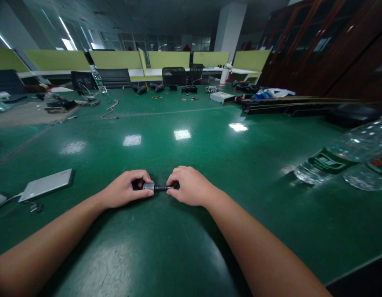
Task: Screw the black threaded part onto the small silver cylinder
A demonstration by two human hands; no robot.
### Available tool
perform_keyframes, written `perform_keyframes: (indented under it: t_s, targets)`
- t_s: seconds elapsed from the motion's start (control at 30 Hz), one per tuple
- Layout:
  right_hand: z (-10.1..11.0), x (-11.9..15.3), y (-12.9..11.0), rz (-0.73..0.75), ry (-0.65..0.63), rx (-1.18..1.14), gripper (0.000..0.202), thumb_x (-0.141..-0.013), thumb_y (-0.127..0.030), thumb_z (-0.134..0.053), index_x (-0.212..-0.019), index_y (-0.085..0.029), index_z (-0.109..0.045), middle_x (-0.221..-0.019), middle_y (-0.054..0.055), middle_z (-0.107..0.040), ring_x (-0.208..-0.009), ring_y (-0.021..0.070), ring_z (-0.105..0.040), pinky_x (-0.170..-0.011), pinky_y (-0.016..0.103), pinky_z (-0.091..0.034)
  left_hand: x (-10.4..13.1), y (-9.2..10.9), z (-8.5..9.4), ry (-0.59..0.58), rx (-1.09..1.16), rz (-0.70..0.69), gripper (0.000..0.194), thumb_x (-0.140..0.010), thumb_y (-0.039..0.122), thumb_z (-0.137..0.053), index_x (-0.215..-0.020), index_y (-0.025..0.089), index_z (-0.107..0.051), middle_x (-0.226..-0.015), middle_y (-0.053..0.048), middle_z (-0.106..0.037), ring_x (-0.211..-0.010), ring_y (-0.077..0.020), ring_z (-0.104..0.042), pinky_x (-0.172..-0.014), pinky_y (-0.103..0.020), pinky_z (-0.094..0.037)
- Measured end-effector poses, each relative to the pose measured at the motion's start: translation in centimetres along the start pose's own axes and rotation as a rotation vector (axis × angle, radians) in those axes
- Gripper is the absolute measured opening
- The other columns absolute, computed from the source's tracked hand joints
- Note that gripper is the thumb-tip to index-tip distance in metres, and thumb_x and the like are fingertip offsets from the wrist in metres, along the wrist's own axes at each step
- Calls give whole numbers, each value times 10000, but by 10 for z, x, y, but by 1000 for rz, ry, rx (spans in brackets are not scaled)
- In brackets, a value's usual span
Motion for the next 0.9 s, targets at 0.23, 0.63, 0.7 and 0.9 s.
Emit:
perform_keyframes:
  t_s: [0.23, 0.63, 0.7, 0.9]
  targets:
    - [3, 1, 3, -30, -20, 10, 111, -785, -215, -717, -884, -181, -755, -830, 45, -679, -814, 166, -593, -747, 289, -433, 1, -1, 1, -3, -8, 8, 266, -788, 423, -711, -850, 167, -670, -751, 2, -616, -683, -139, -536, -640, -242, -388]
    - [13, 8, 19, -112, -37, -39, 112, -752, -190, -725, -857, -188, -764, -805, 28, -679, -716, 135, -595, -668, 260, -447, 1, 0, 1, 2, 14, 19, 261, -786, 420, -711, -844, 168, -677, -748, 0, -622, -683, -140, -541, -636, -238, -394]
    - [11, 7, 17, -106, -36, -36, 111, -756, -198, -723, -859, -190, -763, -806, 24, -675, -711, 131, -590, -653, 255, -437, 1, 0, 1, -1, 11, 20, 262, -787, 420, -710, -847, 167, -677, -753, -1, -623, -687, -140, -542, -637, -239, -391]
    - [3, 3, 9, -65, -14, -69, 155, -770, -193, -718, -917, -193, -764, -846, 36, -699, -744, 141, -608, -685, 268, -445, 1, 0, 0, -6, 5, 28, 267, -785, 421, -711, -849, 165, -673, -749, 0, -618, -683, -141, -538, -637, -242, -388]
Point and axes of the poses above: each hand's wrist, its own x-axis away from the middle knuckle, its own z-axis out of the back of the hand, y = z × x, the point moved 6 cm from there along -x, towards the middle knuckle
